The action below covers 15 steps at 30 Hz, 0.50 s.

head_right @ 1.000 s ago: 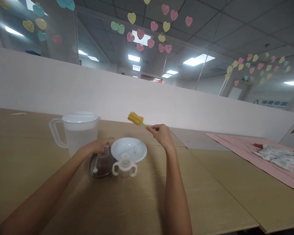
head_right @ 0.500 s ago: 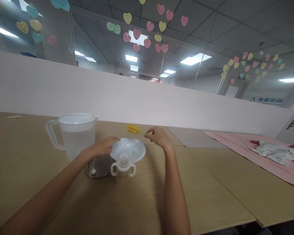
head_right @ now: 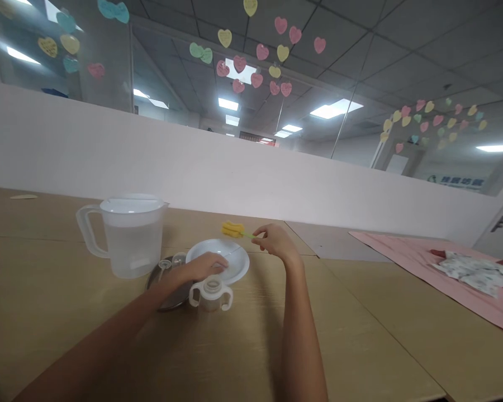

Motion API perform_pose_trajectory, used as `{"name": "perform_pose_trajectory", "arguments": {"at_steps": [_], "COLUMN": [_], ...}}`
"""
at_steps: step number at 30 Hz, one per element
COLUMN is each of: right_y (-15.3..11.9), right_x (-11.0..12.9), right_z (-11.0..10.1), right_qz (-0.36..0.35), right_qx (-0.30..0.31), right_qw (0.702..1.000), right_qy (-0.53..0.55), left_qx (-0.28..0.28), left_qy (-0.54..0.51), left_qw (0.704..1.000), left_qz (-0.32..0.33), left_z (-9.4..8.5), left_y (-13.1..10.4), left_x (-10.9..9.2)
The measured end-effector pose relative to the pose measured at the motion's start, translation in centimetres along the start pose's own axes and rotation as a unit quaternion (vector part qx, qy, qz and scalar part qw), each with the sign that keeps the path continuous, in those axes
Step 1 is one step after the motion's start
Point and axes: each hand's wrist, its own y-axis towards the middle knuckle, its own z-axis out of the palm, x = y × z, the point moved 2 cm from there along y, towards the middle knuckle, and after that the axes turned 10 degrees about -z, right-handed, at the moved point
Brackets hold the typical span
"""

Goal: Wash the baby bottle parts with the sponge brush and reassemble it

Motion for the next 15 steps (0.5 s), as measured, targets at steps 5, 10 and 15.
{"name": "perform_pose_trajectory", "arguments": {"at_steps": [5, 10, 15], "right_y": [-0.16, -0.32, -0.45], "right_x": [0.13, 0.43, 0.59], "right_z": [-0.10, -0.16, -0.26], "right_qz": [0.014, 0.011, 0.003], "right_qx": [0.002, 0.000, -0.004], "right_qw": [1.000, 1.000, 1.000], "right_qy": [0.004, 0.006, 0.011], "left_qx": [-0.018, -0.027, -0.032], "left_qy": [0.008, 0.026, 0.042], "left_qw": [0.999, 0.998, 0.997], "left_qz": [-0.042, -0.050, -0.059], "left_z": [-0.10, -0.04, -0.14], "left_y": [-0.17, -0.24, -0.60], "left_x": [0.73, 0.76, 0.29]}}
